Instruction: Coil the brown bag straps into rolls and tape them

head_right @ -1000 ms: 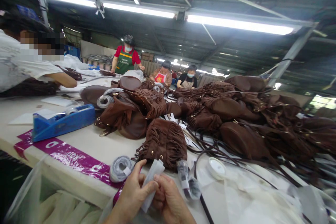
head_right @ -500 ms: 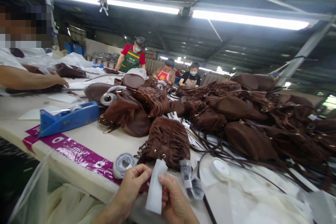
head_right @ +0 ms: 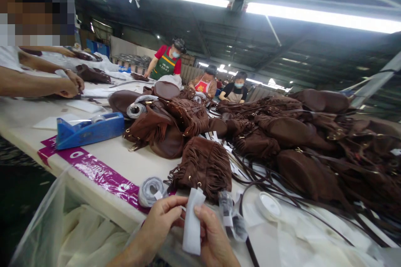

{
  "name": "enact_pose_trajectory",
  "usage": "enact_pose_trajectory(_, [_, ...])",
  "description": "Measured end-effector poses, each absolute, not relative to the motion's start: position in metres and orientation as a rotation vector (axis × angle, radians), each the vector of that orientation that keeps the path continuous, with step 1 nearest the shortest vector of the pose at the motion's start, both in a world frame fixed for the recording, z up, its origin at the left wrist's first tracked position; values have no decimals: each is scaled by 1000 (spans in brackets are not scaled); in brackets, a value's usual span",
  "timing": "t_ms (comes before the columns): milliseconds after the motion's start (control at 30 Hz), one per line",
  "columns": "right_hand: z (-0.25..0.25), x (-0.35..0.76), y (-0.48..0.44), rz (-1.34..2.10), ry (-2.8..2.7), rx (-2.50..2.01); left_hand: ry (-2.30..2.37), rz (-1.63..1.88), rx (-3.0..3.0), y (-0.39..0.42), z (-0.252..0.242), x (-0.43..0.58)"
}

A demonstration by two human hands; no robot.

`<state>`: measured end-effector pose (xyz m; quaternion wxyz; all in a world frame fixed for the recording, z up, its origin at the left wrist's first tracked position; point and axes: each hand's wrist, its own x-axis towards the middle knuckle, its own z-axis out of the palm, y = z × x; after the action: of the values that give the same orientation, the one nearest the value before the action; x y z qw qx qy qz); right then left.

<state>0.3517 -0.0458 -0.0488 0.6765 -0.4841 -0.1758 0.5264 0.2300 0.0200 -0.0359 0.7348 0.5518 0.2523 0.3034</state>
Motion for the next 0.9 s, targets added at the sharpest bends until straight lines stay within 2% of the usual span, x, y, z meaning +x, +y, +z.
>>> enact_pose_trajectory(100, [-48, 342, -40, 1118, -443, -1125, 697, 738, 1612, 0, -45, 230])
enact_pose_trajectory(200, [-48, 337, -35, 1078, -517, -1143, 817, 654, 1753, -9, -53, 230])
enact_pose_trajectory(367, [-43, 342, -38, 1242, -384, -1153, 671, 589, 1574, 23, -42, 213])
enact_pose_trajectory(600, [-41, 354, -43, 1337, -121, -1095, 670, 747, 1576, 48, -29, 192])
enact_pose_trajectory(900, [-38, 355, -43, 1388, -68, -1044, 703, 427, 1314, 39, -49, 228])
